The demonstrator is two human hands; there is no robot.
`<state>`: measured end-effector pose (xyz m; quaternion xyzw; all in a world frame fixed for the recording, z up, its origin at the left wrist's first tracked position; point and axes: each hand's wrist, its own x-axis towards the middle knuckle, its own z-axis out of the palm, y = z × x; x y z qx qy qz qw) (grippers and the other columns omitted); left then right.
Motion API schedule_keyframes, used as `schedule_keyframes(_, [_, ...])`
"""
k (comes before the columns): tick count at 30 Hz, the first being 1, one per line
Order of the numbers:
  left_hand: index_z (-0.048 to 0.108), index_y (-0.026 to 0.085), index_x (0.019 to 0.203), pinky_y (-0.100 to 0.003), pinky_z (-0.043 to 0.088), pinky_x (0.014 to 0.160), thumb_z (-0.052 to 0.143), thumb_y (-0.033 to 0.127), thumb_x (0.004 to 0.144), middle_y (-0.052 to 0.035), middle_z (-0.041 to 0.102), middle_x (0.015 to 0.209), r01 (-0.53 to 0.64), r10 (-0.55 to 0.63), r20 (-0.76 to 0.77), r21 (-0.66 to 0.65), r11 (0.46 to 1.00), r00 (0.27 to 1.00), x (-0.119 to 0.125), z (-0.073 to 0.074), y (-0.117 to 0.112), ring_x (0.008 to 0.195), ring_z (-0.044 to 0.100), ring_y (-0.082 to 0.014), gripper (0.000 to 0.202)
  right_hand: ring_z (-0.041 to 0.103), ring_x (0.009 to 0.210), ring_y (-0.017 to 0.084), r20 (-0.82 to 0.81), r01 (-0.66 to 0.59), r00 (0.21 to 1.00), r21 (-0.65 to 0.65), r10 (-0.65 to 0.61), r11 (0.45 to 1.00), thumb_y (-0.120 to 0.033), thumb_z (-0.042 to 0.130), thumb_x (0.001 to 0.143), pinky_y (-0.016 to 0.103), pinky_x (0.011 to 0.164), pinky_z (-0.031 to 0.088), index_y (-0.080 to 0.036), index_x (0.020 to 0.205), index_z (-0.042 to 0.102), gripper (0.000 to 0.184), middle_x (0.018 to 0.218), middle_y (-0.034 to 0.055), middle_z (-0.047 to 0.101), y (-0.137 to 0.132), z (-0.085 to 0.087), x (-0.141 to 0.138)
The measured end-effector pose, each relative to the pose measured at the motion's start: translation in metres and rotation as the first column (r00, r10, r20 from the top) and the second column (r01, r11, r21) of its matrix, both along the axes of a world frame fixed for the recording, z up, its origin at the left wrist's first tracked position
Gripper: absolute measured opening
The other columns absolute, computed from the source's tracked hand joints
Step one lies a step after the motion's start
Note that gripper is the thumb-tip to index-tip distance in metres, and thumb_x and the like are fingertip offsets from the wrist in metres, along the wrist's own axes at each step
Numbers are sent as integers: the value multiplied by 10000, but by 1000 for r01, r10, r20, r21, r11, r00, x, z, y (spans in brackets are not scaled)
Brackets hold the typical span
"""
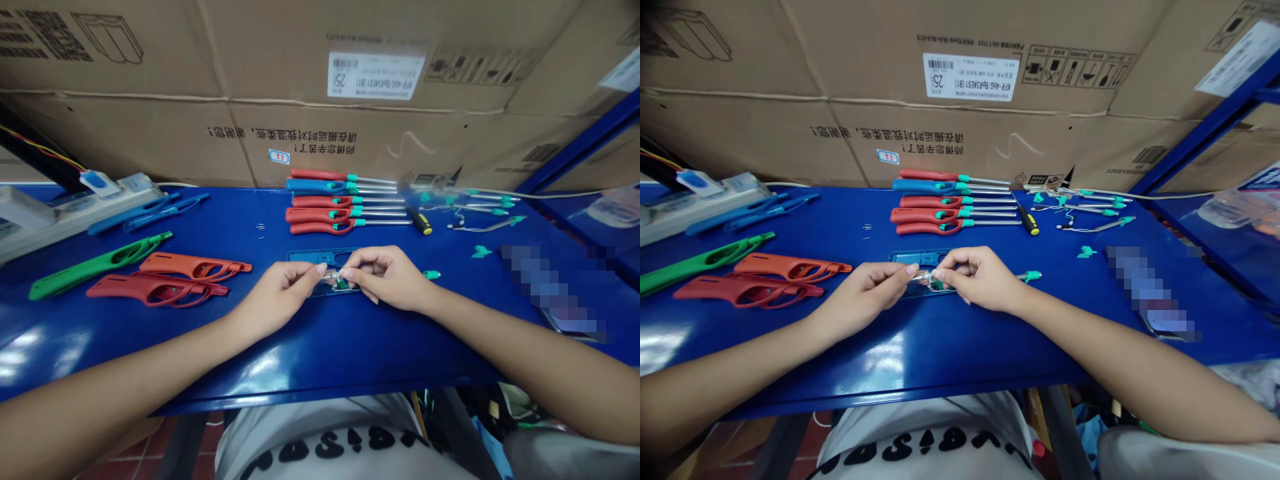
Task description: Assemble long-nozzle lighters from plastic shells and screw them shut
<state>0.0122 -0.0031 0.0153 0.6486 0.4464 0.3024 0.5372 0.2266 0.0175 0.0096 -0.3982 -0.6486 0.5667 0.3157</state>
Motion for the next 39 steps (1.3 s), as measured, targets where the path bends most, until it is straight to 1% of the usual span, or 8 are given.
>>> schedule_keyframes(5, [456,194,660,-231,219,459,498,483,960,79,332,527,43,-43,-41,4,999,998,-4,5,3,469,266,-78,419,436,377,33,44,-1,999,24,0,1000,-519,727,828,187,353,318,-146,849,662,379,690,-7,645,1,-1,2])
schedule_keyframes(8, [600,174,858,-229,276,485,499,465,971,75,396,558,48,-44,-80,40,998,996,-9,9,4,486,334,-93,328,453,392,42,69,2,998,44,-5,999,-487,699,860,188,366,338,-157,937,669,341,685,-23,617,2,-1,4])
schedule_keyframes(10, [637,179,939,-232,307,514,505,455,979,60,462,603,45,-23,-171,125,991,985,-14,11,4,522,392,-104,308,465,408,44,73,16,997,62,-20,998,-470,683,873,193,370,348,-161,979,664,327,743,-14,618,4,-1,6])
schedule_keyframes(14, [639,184,866,-254,362,589,506,401,999,29,573,688,141,10,-415,330,934,910,-19,14,3,600,496,-124,287,451,441,28,48,20,999,102,-25,995,-442,649,900,207,385,346,-159,974,667,293,931,31,626,6,0,7])
schedule_keyframes(18, [651,177,903,-300,445,744,480,311,1008,-32,643,909,282,3,-548,435,855,836,-21,11,3,829,610,-182,241,423,498,22,44,-16,999,167,8,986,-406,641,917,209,439,376,-168,967,692,248,998,31,591,7,0,8])
schedule_keyframes(23, [656,189,985,-345,486,805,468,304,1010,-55,641,1013,344,54,-659,459,819,750,-22,9,4,921,638,-218,222,393,521,30,51,-30,998,177,22,984,-418,632,927,206,454,369,-178,975,694,252,1003,31,575,7,0,8])
schedule_keyframes(31, [700,208,1061,-298,503,726,619,312,949,-41,699,1063,395,-10,-671,425,814,741,-26,17,2,892,680,-204,173,400,540,44,89,-40,996,211,22,977,-378,620,933,217,467,363,-181,983,703,219,1017,42,589,7,1,8])
schedule_keyframes(39, [765,233,1129,-329,533,777,619,264,966,-54,698,1022,428,6,-705,437,791,709,-27,16,0,858,696,-207,222,447,562,51,117,-56,993,247,27,967,-332,603,942,208,482,382,-169,984,711,199,1010,47,611,7,1,7])
